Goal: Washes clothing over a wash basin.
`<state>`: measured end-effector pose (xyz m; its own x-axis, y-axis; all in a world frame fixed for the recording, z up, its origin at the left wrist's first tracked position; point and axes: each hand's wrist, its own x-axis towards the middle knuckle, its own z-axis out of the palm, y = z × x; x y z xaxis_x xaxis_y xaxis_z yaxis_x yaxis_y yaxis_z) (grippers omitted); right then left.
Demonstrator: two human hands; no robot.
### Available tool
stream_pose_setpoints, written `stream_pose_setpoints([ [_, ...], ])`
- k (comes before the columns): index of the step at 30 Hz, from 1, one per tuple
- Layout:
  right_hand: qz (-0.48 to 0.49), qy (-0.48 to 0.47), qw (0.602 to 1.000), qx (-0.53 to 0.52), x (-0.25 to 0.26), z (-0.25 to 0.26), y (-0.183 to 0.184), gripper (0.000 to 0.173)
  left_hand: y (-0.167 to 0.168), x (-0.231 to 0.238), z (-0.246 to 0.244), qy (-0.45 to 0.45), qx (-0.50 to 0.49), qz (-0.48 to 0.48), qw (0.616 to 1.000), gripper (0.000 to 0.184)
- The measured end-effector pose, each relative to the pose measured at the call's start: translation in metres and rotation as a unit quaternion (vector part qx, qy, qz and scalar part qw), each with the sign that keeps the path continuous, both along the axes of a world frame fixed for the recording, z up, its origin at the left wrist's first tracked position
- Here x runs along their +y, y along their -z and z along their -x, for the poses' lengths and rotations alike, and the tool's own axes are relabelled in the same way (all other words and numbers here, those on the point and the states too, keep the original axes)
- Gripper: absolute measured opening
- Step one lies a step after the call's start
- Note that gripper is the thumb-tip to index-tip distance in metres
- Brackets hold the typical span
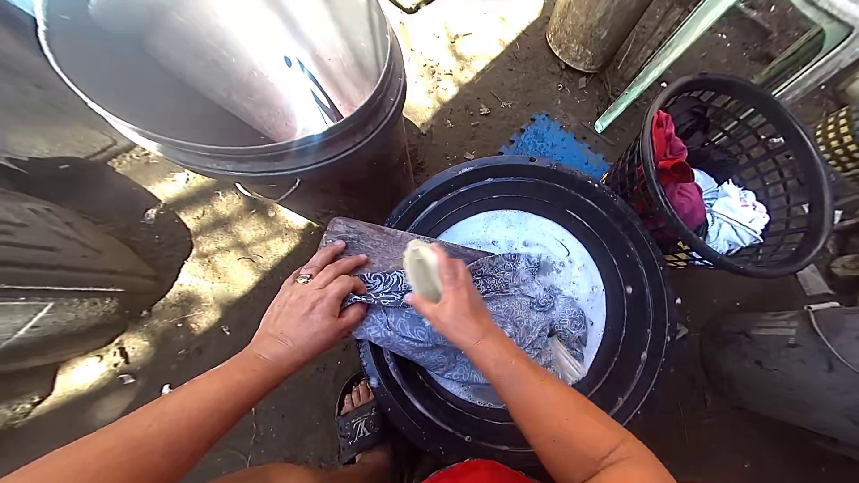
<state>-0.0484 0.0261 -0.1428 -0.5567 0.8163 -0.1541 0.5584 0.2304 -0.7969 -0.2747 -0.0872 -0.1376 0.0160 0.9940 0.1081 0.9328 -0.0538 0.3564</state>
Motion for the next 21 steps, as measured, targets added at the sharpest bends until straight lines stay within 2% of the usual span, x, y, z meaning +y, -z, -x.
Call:
stream_pose_setpoints([
  [1,-0.015,-0.041,0.999,0.005,-0.009,0.006,-0.002,0.08,-0.001,-0.001,0.0,0.002,0.001,0.003,1.0,0.028],
  [3,-0.008,-0.029,0.999,-0.033,0.008,-0.012,0.011,0.076,-0.001,0.001,0.002,0.005,0.009,0.0,1.0,0.03],
  [7,0.051,0.18,0.973,-0.133,0.091,-0.105,0.055,0.08,0.0,0.0,0.002,0.008,0.008,-0.001,1.0,0.03],
  [8,0.08,0.238,0.963,-0.099,0.109,-0.121,0.06,0.08,0.001,0.002,0.003,0.008,0.011,-0.006,1.0,0.031],
  [10,0.161,0.336,0.926,0.056,0.124,-0.14,0.061,0.073,0.002,0.0,0.005,0.006,0.018,0.0,1.0,0.032],
  [12,0.235,0.364,0.889,0.149,0.123,-0.145,0.041,0.078,0.002,0.001,0.005,0.005,0.038,-0.002,0.999,0.033],
  [13,0.253,0.35,0.889,0.153,0.116,-0.145,0.028,0.079,0.002,0.001,0.005,0.007,0.056,-0.008,0.998,0.034],
  [15,0.24,0.275,0.927,0.083,0.095,-0.139,0.007,0.071,-0.001,0.002,0.003,0.012,0.083,-0.012,0.996,0.035],
  [17,0.222,0.1,0.97,-0.017,0.074,-0.128,-0.024,0.071,-0.011,0.009,-0.01,0.011,0.08,-0.002,0.997,0.029],
  [19,0.192,-0.08,0.978,-0.033,0.055,-0.115,-0.063,0.078,-0.036,0.025,-0.043,-0.006,0.028,0.041,0.999,0.022],
  [21,0.153,-0.155,0.976,-0.024,0.041,-0.11,-0.092,0.086,-0.076,0.045,-0.098,-0.056,-0.108,0.108,0.987,0.021],
])
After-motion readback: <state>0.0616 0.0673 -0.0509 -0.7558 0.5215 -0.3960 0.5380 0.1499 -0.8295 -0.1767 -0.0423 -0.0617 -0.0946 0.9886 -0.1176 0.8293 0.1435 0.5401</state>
